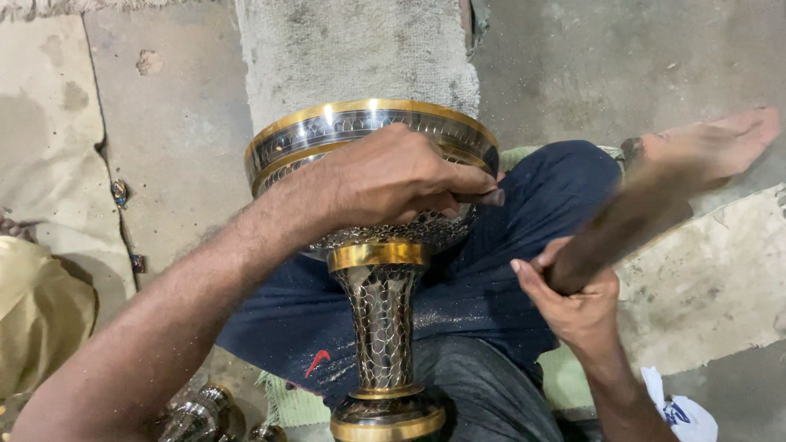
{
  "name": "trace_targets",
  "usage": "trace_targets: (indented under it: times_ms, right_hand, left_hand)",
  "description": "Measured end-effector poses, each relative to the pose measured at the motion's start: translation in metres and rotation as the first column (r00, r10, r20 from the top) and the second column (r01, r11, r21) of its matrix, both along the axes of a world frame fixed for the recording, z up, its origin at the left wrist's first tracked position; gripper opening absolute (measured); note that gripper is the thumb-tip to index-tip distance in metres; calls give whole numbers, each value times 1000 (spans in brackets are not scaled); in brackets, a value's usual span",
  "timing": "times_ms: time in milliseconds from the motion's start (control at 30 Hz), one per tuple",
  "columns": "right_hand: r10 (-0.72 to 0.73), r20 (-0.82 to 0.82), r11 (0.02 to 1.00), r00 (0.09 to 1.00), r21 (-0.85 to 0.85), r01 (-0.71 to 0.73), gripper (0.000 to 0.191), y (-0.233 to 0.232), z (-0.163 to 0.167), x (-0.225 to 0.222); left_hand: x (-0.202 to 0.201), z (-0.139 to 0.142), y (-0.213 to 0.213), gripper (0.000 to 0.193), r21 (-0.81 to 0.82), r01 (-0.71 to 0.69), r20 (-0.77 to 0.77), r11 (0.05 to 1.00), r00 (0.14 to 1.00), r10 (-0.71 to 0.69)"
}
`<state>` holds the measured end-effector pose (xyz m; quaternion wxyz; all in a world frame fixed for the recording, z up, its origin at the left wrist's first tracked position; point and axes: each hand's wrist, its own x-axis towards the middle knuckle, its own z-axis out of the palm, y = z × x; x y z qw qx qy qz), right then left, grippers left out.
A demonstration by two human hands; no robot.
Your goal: The person sits cross-legged on the floor holding an engraved brass vase between their legs. They hold a small punch against the vase's patterned surface with one hand and strike it repeatedly with a wooden mallet held in the other hand, working around the vase and repositioning the punch to hammer the decorative design, occasionally rotating the vase.
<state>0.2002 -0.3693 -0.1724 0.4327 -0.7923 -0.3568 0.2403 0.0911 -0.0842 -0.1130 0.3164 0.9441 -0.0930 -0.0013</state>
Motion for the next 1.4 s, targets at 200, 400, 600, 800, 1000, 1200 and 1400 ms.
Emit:
trace_targets:
  times_ms: [200, 400, 600, 800, 1000, 1200, 1400]
  right_hand:
    - [29, 6, 998, 1000, 54, -29, 20, 2, 4, -3]
    - [-10, 9, 1000, 1000, -13, 10, 19, 2, 2, -3]
    - [-68, -94, 998, 993, -18, 67, 21, -1, -11, -8]
    - [51, 79, 977, 996, -211, -34, 32, 4, -27, -6]
    - [-110, -35, 980, 993, 164, 114, 32, -6, -56, -28]
    - [-155, -211, 910, 965, 349, 223, 26, -13, -66, -39]
    - [-180, -171, 901, 969, 367, 232, 26, -5, -52, -47]
  left_hand:
    - [-1, 4, 1, 38, -28, 4, -17, 1000, 1000, -4]
    - [-1, 8, 4, 37, -48, 14, -71, 999, 997, -18]
    - [-1, 6, 6, 35, -67, 45, -5, 997, 999, -45]
    - [-2, 9, 5, 38, -25, -8, -124, 1000, 992, 5]
    - [-5, 12, 5, 32, -21, 49, -160, 999, 986, -52]
    - [-8, 8, 4, 37, -49, 70, -92, 996, 993, -75]
    - [-19, 10, 5, 38, -102, 36, 3, 994, 999, -36]
